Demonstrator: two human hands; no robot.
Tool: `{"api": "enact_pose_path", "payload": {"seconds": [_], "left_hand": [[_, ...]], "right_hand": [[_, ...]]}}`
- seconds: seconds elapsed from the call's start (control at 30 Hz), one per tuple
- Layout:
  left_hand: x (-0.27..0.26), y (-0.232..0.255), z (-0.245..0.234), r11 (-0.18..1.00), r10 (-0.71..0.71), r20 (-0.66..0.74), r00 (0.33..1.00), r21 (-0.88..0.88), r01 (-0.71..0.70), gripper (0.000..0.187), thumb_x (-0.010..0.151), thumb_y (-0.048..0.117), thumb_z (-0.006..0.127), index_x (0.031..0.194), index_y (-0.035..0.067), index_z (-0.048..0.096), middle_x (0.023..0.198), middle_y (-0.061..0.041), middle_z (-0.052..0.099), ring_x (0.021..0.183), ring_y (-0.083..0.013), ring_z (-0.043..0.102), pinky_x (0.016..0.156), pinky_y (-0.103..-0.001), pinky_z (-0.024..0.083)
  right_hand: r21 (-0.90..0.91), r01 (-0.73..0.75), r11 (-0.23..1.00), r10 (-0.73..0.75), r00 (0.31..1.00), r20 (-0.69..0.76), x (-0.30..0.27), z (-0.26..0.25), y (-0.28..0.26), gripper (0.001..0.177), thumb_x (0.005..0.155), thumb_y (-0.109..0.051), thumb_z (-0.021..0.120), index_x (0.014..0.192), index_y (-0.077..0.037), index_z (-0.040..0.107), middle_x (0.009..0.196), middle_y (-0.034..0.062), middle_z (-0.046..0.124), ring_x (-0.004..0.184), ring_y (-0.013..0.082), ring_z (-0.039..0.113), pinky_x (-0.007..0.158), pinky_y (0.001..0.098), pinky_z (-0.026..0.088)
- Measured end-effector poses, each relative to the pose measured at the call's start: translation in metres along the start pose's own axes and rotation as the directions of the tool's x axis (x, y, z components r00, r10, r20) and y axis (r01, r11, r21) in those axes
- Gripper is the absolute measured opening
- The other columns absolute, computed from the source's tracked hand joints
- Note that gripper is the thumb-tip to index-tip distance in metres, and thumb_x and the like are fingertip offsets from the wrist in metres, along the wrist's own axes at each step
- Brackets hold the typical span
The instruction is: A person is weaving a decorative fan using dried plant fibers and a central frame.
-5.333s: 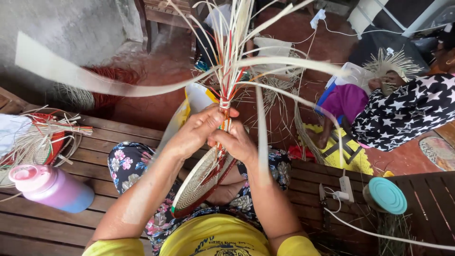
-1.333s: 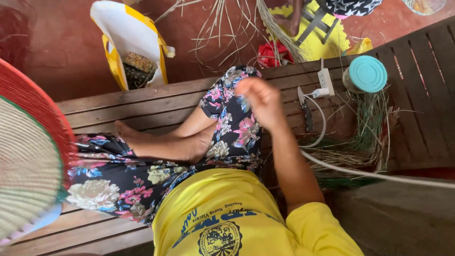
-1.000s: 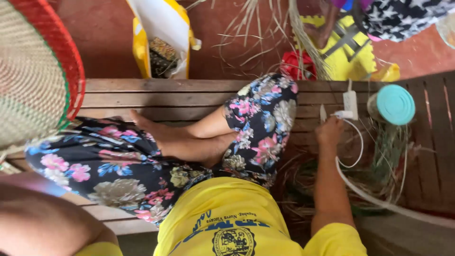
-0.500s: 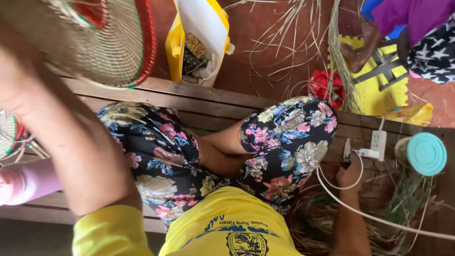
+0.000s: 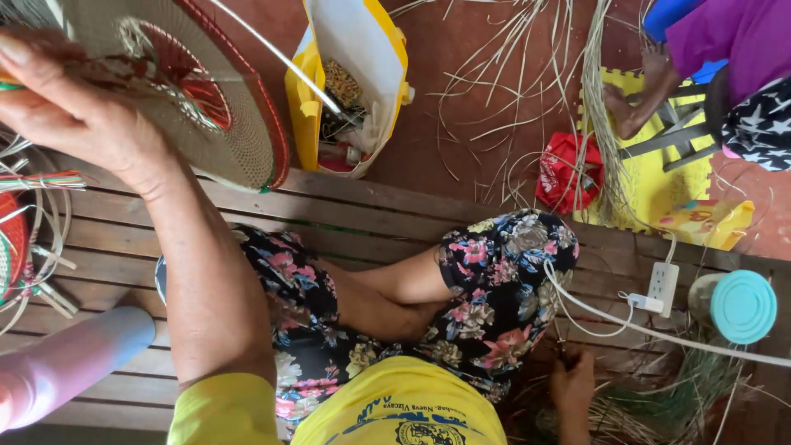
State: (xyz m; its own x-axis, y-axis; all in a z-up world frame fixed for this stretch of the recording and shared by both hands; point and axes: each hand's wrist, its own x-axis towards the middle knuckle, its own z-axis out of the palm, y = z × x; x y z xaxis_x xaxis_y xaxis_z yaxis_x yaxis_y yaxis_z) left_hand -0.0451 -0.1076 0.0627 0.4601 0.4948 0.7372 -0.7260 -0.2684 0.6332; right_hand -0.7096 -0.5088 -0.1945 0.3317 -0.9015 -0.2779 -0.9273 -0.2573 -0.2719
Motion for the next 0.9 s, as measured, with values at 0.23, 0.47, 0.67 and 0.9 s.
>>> {"api": "enact_pose_path", "payload": {"seconds": [0.23, 0.47, 0.67, 0.9], "left_hand": [[0.006, -0.052, -0.023, 0.991, -0.121, -0.079, 0.990, -0.062, 0.116, 0.044, 0.096, 0.040, 0.059, 0.075, 0.002, 0.055, 0.067, -0.015, 0.058, 0.061, -0.0235, 0.054, 0.058, -0.038, 0.046], [0.004, -0.031, -0.024, 0.992, -0.117, -0.058, 0.991, -0.047, 0.114, 0.048, 0.098, 0.042, 0.054, 0.073, 0.002, 0.048, 0.067, -0.013, 0.054, 0.061, -0.0212, 0.050, 0.060, -0.037, 0.046], [-0.003, -0.024, -0.019, 0.994, 0.050, 0.005, 0.999, 0.101, -0.050, 0.029, 0.107, 0.030, 0.054, 0.099, 0.002, 0.053, 0.085, -0.013, 0.051, 0.072, -0.0220, 0.046, 0.064, -0.036, 0.048], [-0.028, -0.037, -0.031, 0.981, -0.188, 0.098, 0.977, -0.033, 0.192, 0.028, 0.116, 0.023, 0.059, 0.136, 0.006, 0.048, 0.098, -0.018, 0.056, 0.078, -0.0245, 0.051, 0.076, -0.039, 0.050]], "right_hand": [[-0.133, 0.131, 0.982, -0.159, 0.960, -0.230, -0.014, -0.062, -0.059, 0.036, 0.098, -0.020, 0.063, 0.125, 0.004, 0.065, 0.114, 0.0265, 0.067, 0.104, 0.0469, 0.064, 0.091, 0.0519, 0.049], [0.484, -0.296, 0.823, 0.427, 0.886, -0.184, -0.081, -0.119, -0.174, 0.035, 0.105, -0.031, 0.071, 0.088, -0.004, 0.056, 0.071, 0.0102, 0.065, 0.068, 0.0212, 0.062, 0.070, 0.0391, 0.051], [0.315, -0.173, 0.933, -0.010, 0.864, 0.503, -0.096, -0.164, -0.274, 0.011, 0.090, -0.009, 0.073, 0.085, 0.001, 0.072, 0.078, 0.0194, 0.081, 0.075, 0.0298, 0.078, 0.080, 0.0435, 0.065], [0.569, 0.557, 0.605, -0.796, 0.410, 0.445, -0.039, -0.081, -0.411, 0.012, 0.097, -0.022, 0.062, 0.089, -0.014, 0.068, 0.066, -0.0044, 0.064, 0.053, 0.0051, 0.061, 0.047, 0.0163, 0.052]]}}
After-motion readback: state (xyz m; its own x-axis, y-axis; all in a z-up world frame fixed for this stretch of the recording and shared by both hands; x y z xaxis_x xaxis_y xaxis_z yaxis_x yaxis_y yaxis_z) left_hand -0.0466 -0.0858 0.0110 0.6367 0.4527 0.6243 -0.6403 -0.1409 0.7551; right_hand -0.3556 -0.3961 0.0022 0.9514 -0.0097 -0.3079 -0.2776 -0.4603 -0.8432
